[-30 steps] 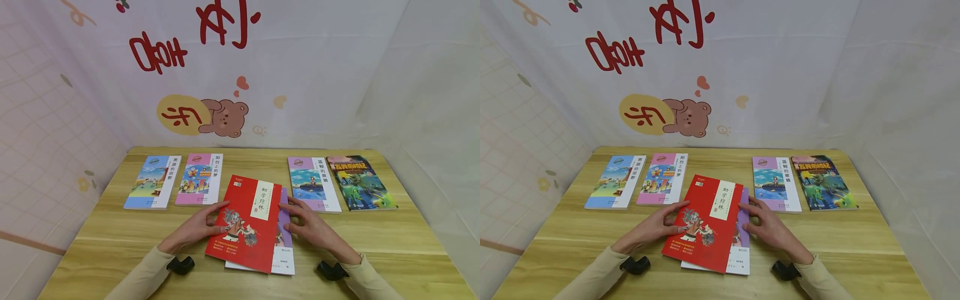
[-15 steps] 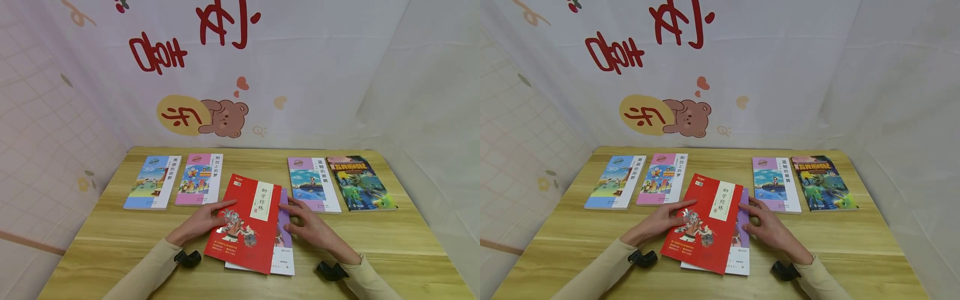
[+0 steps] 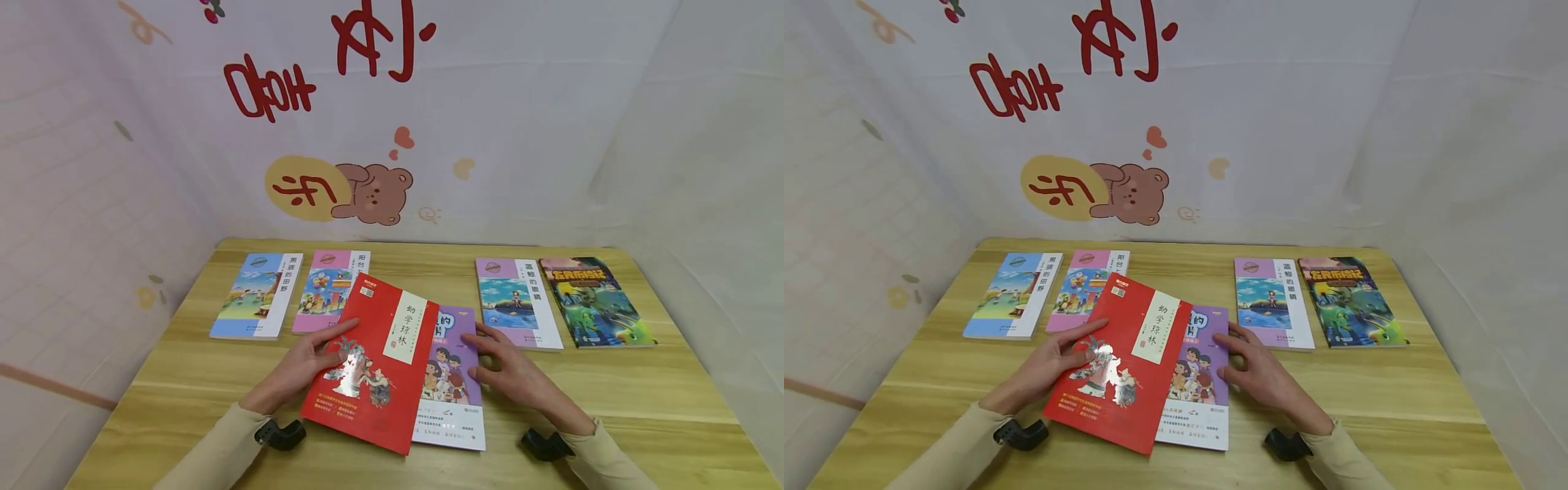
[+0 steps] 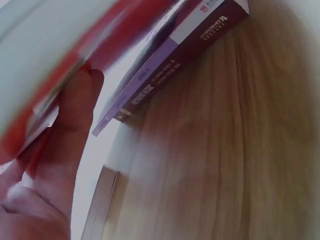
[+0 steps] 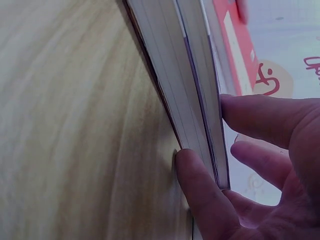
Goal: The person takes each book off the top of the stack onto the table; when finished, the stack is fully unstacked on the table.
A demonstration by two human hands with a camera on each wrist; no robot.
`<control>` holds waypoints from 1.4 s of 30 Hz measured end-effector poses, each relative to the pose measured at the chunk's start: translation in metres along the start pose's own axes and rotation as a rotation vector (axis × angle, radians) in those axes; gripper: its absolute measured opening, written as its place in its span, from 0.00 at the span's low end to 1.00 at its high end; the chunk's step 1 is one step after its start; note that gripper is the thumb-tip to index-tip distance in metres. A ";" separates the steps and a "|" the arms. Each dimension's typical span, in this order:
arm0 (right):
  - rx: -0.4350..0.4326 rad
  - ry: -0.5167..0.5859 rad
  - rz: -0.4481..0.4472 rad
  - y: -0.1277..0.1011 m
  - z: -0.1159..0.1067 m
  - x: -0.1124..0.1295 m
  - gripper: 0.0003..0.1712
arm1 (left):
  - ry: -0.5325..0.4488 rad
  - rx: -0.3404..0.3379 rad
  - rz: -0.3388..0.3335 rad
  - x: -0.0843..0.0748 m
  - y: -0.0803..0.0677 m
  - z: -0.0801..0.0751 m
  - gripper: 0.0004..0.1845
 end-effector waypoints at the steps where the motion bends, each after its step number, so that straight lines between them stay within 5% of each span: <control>1: -0.003 -0.001 -0.003 0.000 0.000 0.000 0.33 | -0.012 -0.001 0.010 -0.001 -0.003 -0.002 0.34; 11: -0.008 -0.003 -0.014 0.001 0.000 0.000 0.34 | -0.079 -0.053 0.041 -0.008 -0.037 -0.030 0.34; 27: -0.010 -0.021 0.007 0.000 0.000 0.002 0.35 | -0.108 -0.038 0.098 -0.012 -0.089 -0.067 0.32; 42: 0.011 0.000 0.008 0.000 -0.001 0.003 0.35 | -0.117 -0.093 -0.030 0.011 -0.126 -0.095 0.33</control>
Point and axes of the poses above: each hand's wrist, its own y-axis towards the middle knuckle, its own z-axis out of the palm, x = y × z, the point moved 6 cm from there along y, towards the middle knuckle, and after that the axes turned 6 degrees about -y, right-handed, at the moved point
